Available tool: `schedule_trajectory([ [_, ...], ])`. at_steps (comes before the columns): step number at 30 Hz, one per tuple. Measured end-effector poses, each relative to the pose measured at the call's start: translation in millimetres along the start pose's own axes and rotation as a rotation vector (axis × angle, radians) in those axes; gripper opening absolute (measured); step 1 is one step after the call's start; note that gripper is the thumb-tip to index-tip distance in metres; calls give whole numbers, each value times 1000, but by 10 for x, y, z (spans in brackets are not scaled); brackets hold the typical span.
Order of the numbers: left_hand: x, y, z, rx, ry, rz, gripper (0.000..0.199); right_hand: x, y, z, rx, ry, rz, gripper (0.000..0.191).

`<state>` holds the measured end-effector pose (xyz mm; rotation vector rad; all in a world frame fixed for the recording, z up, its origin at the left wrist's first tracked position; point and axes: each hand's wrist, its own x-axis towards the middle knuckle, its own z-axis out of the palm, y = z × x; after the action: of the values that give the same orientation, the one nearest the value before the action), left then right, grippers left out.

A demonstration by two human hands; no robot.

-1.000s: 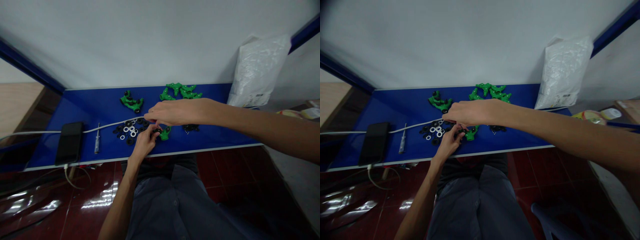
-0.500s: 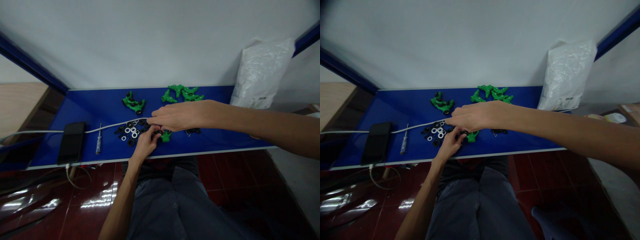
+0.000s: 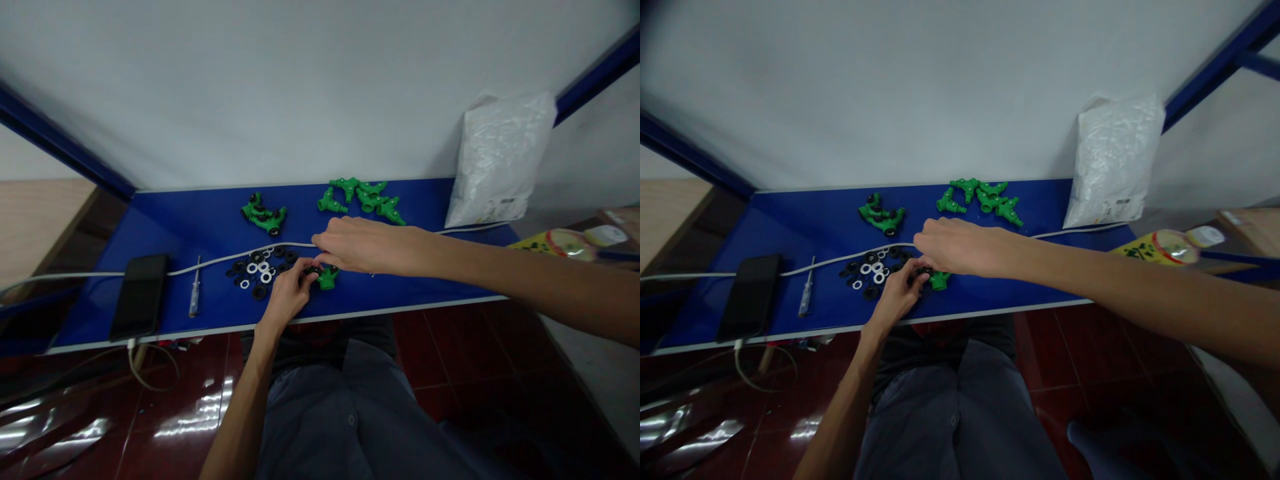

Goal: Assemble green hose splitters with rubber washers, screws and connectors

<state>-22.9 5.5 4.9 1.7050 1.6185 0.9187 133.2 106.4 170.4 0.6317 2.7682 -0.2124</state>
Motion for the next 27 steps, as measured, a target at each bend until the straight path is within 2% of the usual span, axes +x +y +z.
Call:
schedule_trajectory([
  [2,-1,-1,1,6,5,6,22,-56,-12,-31,-14,-17,-21,29],
  [4,-1,-4,4,13,10,13,23,-119,-12,-43,-49,-7,-123,33],
  [7,1,-16,13,33,24,15,24,-149,-20,8,-165,75,-287,29],
  [11,6,-46,28,59,49,7,25,-68,-90,102,-316,174,-342,20],
  [14,8,-61,33,59,49,2,24,-36,-129,81,-319,127,-360,23],
  [18,9,-57,27,39,35,-3,24,-77,-75,40,-243,47,-319,21],
  [21,9,-40,18,19,20,-2,24,-121,-28,72,-174,119,-300,18],
  [23,9,-25,11,9,14,2,24,-123,-33,91,-147,128,-217,20],
  [27,8,1,-2,9,14,16,24,-77,-95,81,-95,18,27,19],
])
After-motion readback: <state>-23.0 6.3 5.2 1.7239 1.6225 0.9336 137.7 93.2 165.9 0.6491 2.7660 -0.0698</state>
